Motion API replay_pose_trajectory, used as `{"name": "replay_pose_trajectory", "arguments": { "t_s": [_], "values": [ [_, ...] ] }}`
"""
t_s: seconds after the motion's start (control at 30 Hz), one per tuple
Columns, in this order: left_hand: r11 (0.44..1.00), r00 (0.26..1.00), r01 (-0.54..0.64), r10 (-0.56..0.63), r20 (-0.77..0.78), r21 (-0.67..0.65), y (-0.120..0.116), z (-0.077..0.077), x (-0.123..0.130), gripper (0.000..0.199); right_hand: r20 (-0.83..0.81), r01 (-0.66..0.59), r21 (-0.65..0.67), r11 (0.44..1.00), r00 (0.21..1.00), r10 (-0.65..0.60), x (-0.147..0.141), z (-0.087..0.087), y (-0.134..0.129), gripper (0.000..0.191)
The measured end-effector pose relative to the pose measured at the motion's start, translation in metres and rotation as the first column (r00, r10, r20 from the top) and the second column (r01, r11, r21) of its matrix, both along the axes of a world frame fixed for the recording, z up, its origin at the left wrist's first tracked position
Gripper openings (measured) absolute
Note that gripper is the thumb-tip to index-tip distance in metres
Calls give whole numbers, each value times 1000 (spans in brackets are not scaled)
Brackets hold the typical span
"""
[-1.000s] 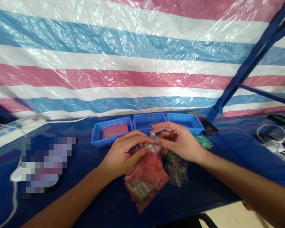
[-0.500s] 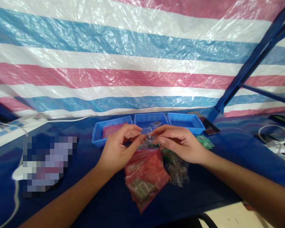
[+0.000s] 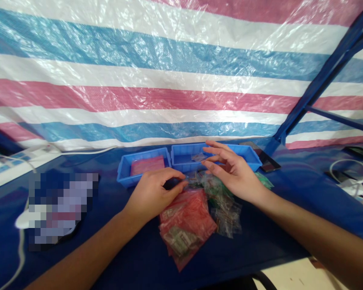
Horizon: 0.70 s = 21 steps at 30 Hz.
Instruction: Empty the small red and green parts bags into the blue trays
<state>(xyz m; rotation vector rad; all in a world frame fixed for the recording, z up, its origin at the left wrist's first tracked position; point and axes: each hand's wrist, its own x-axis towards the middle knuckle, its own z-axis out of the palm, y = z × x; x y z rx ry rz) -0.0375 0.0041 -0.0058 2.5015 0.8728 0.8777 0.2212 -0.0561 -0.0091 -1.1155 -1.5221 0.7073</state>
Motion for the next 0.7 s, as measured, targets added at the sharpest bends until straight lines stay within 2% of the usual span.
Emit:
{"name": "replay_pose_trajectory", "arguments": {
  "t_s": [0.13, 0.27, 0.43, 0.53, 0.7],
  "values": [
    [999, 998, -2, 5, -62, 41, 2, -3, -2, 19, 59, -12, 35, 999, 998, 10, -5, 6, -6, 28],
    [997, 997, 0, 5, -75, 75, 3, -3, -3, 13, 86, -31, 50, 998, 996, 27, -6, 6, -6, 30],
    [980, 991, -65, 41, 129, 188, -4, 5, -2, 13, 186, -55, 93, 994, 982, 37, -5, 8, -6, 20],
    [995, 963, -68, 46, 264, 72, -8, 8, 0, 14, 229, -69, 97, 993, 972, 46, -8, 10, -9, 17],
    [980, 920, 85, -9, 391, -178, -12, 1, 3, 23, 135, -166, 33, 986, 978, 160, -13, 4, -12, 31]
  ]
}}
